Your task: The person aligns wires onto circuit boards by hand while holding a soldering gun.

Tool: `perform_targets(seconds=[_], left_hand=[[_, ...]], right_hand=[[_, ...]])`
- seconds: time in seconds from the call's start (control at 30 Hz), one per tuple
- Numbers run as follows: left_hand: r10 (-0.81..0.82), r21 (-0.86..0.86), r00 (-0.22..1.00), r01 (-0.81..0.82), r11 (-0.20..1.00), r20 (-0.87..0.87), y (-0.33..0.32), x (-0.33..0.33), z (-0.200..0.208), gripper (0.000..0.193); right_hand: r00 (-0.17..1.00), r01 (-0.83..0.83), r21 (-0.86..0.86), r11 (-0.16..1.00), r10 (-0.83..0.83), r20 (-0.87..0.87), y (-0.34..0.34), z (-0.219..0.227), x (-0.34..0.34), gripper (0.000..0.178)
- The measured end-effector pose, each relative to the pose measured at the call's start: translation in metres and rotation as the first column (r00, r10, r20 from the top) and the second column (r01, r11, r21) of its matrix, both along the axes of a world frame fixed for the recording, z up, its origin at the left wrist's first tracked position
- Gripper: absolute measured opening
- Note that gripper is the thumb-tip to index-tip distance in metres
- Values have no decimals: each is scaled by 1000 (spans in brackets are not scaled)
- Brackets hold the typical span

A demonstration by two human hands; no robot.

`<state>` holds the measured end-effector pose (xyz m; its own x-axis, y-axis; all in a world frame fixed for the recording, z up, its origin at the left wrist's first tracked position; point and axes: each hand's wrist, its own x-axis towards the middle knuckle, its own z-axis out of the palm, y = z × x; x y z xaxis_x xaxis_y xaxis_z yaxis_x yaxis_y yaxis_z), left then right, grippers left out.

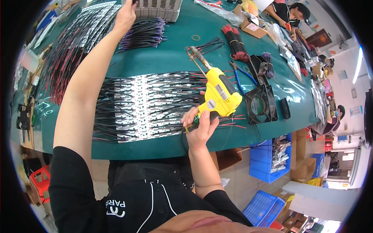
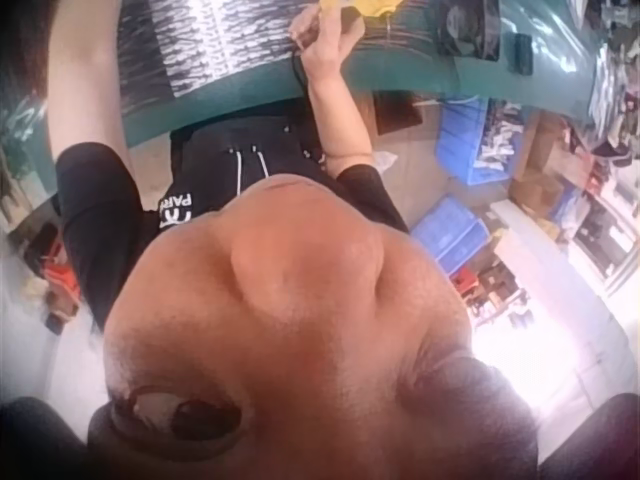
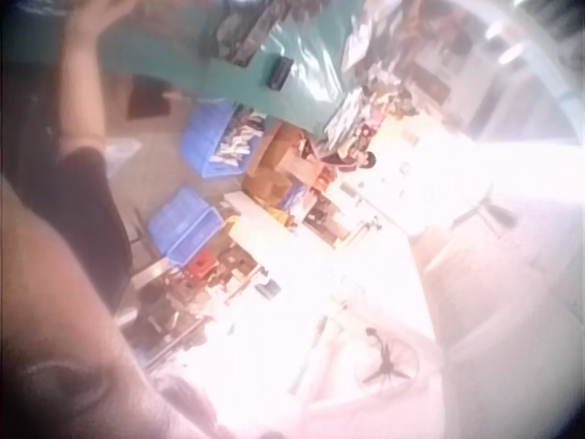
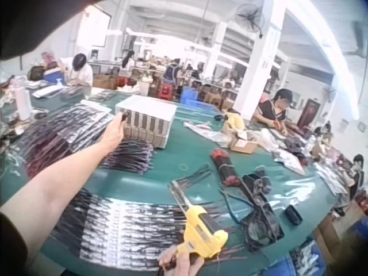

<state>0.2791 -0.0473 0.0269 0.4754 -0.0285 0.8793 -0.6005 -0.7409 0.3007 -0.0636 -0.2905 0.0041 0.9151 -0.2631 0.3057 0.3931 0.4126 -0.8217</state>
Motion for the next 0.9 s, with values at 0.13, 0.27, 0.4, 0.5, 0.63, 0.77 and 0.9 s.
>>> perform_targets(seconds=[0.13,0.27,0.4,0.5,0.63,0.77,0.9], left_hand=[[277,-211,961,-268,940,12,8,1,35,27],[-6,-259,973,67,963,231,-24,-40,93,24],[-386,-734,921,296,611,50,-30,-50,90,24],[-638,-877,765,241,417,-93,-30,-74,70,19],[-648,-851,754,269,452,-106,-66,-109,31,17],[-570,-716,775,233,658,-272,-64,-115,5,29],[-583,-741,759,207,639,-291,-69,-122,-7,25]], right_hand=[[1000,-8,3,1000,8,-14,2,0,0,44],[1000,7,13,1000,-7,-13,-2,1,-1,43],[998,-55,97,994,51,37,-3,-2,0,39],[998,-41,99,994,36,43,-2,-1,-1,39],[1000,1,55,998,-1,6,-4,0,0,41],[1000,7,21,1000,-7,0,-3,1,0,41],[1000,17,5,1000,-17,3,-3,0,-1,41]])
